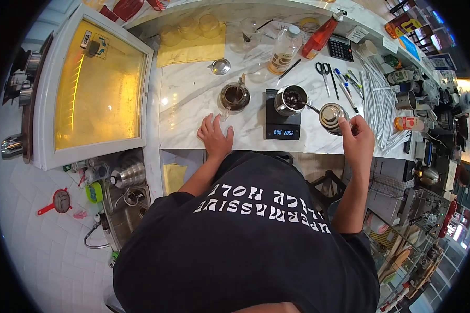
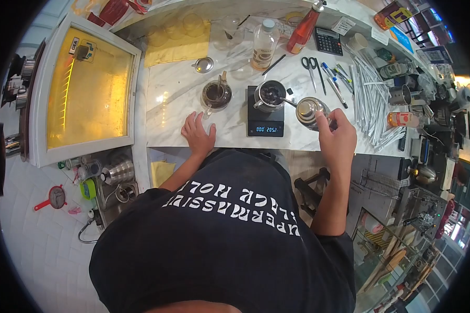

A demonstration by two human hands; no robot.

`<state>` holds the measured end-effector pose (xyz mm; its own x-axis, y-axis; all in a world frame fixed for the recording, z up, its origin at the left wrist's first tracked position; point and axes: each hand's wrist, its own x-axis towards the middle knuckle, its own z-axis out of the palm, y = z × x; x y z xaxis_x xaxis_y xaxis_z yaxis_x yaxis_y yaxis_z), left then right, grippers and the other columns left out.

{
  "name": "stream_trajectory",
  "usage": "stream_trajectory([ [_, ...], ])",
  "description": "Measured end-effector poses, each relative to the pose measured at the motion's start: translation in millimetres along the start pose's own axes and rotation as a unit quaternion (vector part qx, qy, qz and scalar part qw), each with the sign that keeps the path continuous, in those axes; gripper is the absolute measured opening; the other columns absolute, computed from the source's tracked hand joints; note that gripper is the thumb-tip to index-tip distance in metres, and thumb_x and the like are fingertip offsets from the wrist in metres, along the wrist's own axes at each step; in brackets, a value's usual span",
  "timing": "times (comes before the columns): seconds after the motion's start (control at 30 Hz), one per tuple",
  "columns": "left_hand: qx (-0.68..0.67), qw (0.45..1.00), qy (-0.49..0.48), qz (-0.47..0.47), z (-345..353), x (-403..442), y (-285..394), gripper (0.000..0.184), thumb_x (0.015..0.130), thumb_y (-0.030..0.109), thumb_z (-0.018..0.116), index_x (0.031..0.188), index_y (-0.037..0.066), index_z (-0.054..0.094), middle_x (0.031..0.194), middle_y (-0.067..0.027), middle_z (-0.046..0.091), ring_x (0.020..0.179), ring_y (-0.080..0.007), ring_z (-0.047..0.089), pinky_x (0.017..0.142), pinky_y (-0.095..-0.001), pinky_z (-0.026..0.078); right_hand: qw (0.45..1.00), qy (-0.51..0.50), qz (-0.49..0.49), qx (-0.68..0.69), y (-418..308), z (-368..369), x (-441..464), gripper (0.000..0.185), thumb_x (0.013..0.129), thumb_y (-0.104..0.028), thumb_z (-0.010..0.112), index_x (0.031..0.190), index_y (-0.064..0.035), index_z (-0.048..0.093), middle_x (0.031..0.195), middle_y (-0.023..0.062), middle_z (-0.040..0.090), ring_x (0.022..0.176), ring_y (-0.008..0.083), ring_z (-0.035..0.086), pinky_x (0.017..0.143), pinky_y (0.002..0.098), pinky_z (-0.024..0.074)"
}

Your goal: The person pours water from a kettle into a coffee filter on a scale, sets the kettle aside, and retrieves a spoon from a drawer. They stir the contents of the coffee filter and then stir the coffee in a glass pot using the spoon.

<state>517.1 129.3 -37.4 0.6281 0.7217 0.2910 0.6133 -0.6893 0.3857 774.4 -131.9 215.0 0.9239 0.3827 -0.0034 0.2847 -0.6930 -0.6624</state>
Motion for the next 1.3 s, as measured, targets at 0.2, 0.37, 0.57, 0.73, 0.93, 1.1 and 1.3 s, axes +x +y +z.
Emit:
stream_trajectory([
  [0.2, 0.006, 1.000, -0.001, 0.007, -0.3, -0.5, -0.5, 0.065, 0.084, 0.033, 0.077, 0.140, 0.008, 0.055, 0.147, -0.0176, 0.049, 0.141, -0.0367, 0.041, 0.112, -0.0537, 0.027, 1.000, 0.001, -0.017, 0.008, -8.0, 0.8, 5.1, 0.037, 0.095, -0.030, 0.075, 0.083, 0.0001, 0.059, 0.061, 0.0074, 0.053, 0.057, 0.0140, 0.044, 0.055, 0.0347, 0.0384],
  [0.37, 0.004, 1.000, 0.006, 0.004, 0.0, -0.5, 0.4, 0.063, 0.083, 0.034, 0.076, 0.138, 0.008, 0.057, 0.147, -0.0176, 0.050, 0.140, -0.0374, 0.042, 0.113, -0.0555, 0.028, 1.000, 0.008, -0.021, -0.006, -16.4, -1.2, 9.4, 0.036, 0.095, -0.031, 0.075, 0.084, 0.0000, 0.060, 0.061, 0.0076, 0.054, 0.056, 0.0144, 0.046, 0.055, 0.0344, 0.0396],
  [0.57, 0.007, 1.000, 0.005, 0.003, -0.5, -0.7, 1.3, 0.064, 0.083, 0.034, 0.076, 0.138, 0.008, 0.057, 0.147, -0.0172, 0.050, 0.141, -0.0369, 0.042, 0.113, -0.0548, 0.028, 1.000, 0.012, -0.021, 0.000, -11.6, -3.6, 12.9, 0.036, 0.095, -0.032, 0.075, 0.085, -0.0001, 0.061, 0.061, 0.0073, 0.054, 0.056, 0.0146, 0.047, 0.055, 0.0340, 0.0401],
  [0.73, 0.010, 1.000, 0.003, 0.003, 0.1, -0.4, 1.1, 0.063, 0.083, 0.034, 0.076, 0.137, 0.009, 0.058, 0.147, -0.0171, 0.051, 0.141, -0.0368, 0.042, 0.112, -0.0545, 0.028, 1.000, 0.014, -0.020, -0.013, -13.3, -11.0, 9.4, 0.036, 0.095, -0.031, 0.075, 0.084, 0.0001, 0.060, 0.061, 0.0071, 0.054, 0.056, 0.0143, 0.046, 0.055, 0.0340, 0.0398],
  [0.93, 0.009, 1.000, 0.006, 0.009, 0.7, -1.0, -0.2, 0.060, 0.084, 0.034, 0.075, 0.136, 0.009, 0.060, 0.146, -0.0174, 0.051, 0.140, -0.0371, 0.042, 0.113, -0.0547, 0.028, 1.000, 0.008, -0.020, -0.015, -5.9, -12.8, 5.2, 0.036, 0.095, -0.030, 0.075, 0.084, 0.0004, 0.060, 0.061, 0.0069, 0.053, 0.057, 0.0143, 0.046, 0.055, 0.0341, 0.0396],
  [1.1, 0.012, 1.000, 0.004, 0.008, 0.6, -0.7, 0.4, 0.060, 0.084, 0.034, 0.075, 0.136, 0.009, 0.060, 0.146, -0.0177, 0.051, 0.140, -0.0374, 0.042, 0.112, -0.0550, 0.028, 0.999, -0.003, -0.021, -0.027, -9.3, -12.1, 0.2, 0.036, 0.094, -0.029, 0.076, 0.083, 0.0004, 0.059, 0.060, 0.0070, 0.053, 0.056, 0.0145, 0.045, 0.055, 0.0342, 0.0396],
  [1.3, 0.013, 1.000, 0.006, 0.008, 0.7, -1.2, 1.2, 0.058, 0.084, 0.035, 0.075, 0.134, 0.009, 0.061, 0.146, -0.0179, 0.051, 0.140, -0.0376, 0.042, 0.112, -0.0555, 0.028, 0.999, -0.009, -0.029, -0.008, -22.2, -7.9, -0.6, 0.035, 0.094, -0.029, 0.076, 0.083, -0.0001, 0.060, 0.059, 0.0068, 0.053, 0.055, 0.0149, 0.045, 0.054, 0.0341, 0.0393],
])
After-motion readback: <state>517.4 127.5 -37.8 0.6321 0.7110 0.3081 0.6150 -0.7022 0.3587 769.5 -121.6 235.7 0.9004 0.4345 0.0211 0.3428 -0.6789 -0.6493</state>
